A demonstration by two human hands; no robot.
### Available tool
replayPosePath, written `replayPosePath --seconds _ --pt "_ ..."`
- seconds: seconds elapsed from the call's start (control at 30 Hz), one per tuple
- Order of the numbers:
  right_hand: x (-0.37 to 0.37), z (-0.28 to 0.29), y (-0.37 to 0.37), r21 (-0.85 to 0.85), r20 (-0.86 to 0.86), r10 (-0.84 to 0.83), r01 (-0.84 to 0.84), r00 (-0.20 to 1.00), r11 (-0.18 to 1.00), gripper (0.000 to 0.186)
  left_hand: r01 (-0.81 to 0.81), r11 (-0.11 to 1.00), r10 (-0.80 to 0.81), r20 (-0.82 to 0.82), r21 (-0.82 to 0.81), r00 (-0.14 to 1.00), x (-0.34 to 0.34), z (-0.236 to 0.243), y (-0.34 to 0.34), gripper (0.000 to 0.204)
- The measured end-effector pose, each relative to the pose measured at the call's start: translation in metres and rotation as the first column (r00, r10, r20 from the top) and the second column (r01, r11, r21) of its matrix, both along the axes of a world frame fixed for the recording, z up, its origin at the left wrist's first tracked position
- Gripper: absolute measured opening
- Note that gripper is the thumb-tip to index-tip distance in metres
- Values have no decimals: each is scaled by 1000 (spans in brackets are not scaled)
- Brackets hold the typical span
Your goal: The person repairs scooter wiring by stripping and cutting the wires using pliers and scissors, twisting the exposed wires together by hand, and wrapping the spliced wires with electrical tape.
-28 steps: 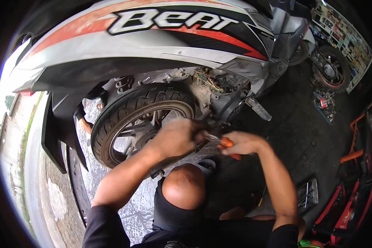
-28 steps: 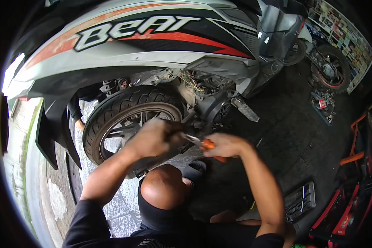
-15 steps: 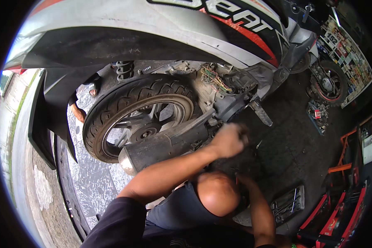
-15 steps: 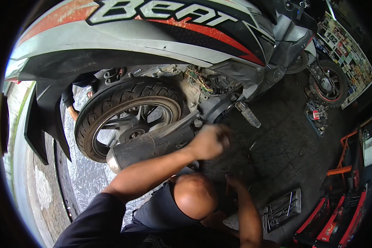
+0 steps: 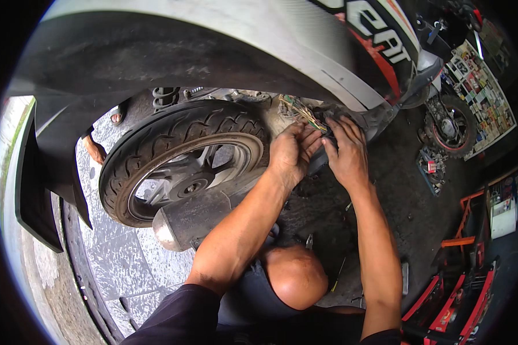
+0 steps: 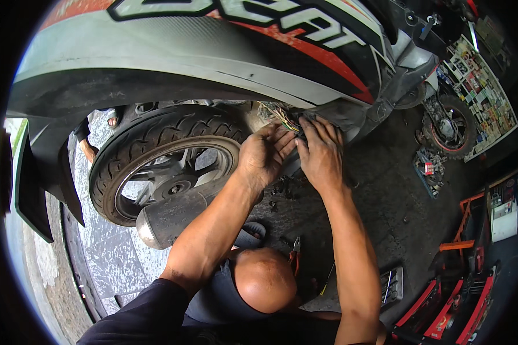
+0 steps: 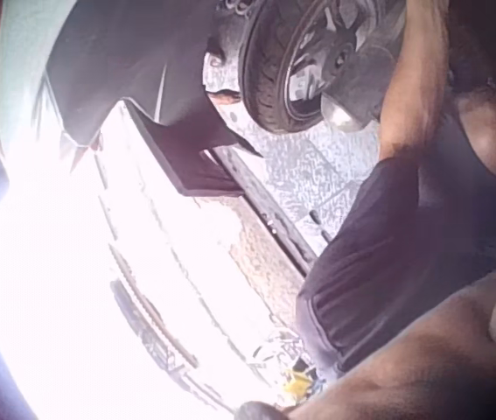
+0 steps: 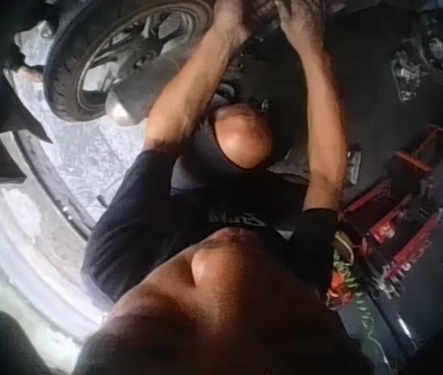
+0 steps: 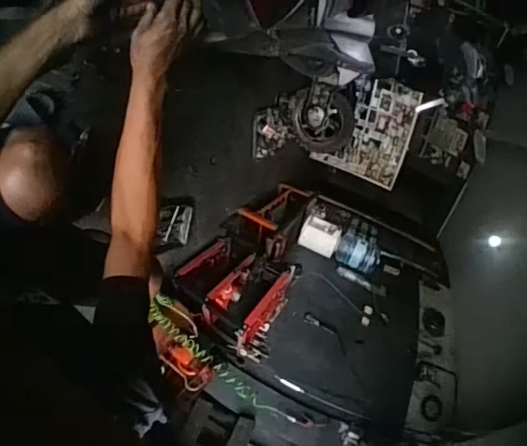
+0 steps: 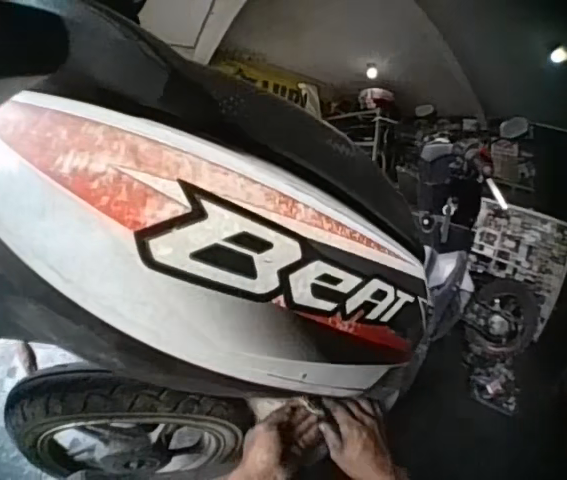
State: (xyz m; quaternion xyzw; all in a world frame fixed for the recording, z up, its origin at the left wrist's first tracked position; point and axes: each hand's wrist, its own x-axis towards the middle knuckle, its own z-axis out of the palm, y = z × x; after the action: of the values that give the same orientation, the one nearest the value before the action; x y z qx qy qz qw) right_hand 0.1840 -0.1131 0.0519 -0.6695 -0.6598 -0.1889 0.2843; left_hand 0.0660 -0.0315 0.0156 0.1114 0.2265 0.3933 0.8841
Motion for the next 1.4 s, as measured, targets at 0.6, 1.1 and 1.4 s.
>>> replayPosePath --seconds 0.6,1.1,1.4 --pt "13 -6 7 -165 -245 -73 33 967 986 36 28 996 -51 295 80 954 2 -13 -1 34" --pt "11 -14 8 -81 -352 -86 61 932 995 36 -121 990 109 149 69 983 13 -11 -18 9" --pt "-3 -13 16 -20 -445 -80 79 892 997 27 -114 984 113 18 134 993 4 -3 -9 15"
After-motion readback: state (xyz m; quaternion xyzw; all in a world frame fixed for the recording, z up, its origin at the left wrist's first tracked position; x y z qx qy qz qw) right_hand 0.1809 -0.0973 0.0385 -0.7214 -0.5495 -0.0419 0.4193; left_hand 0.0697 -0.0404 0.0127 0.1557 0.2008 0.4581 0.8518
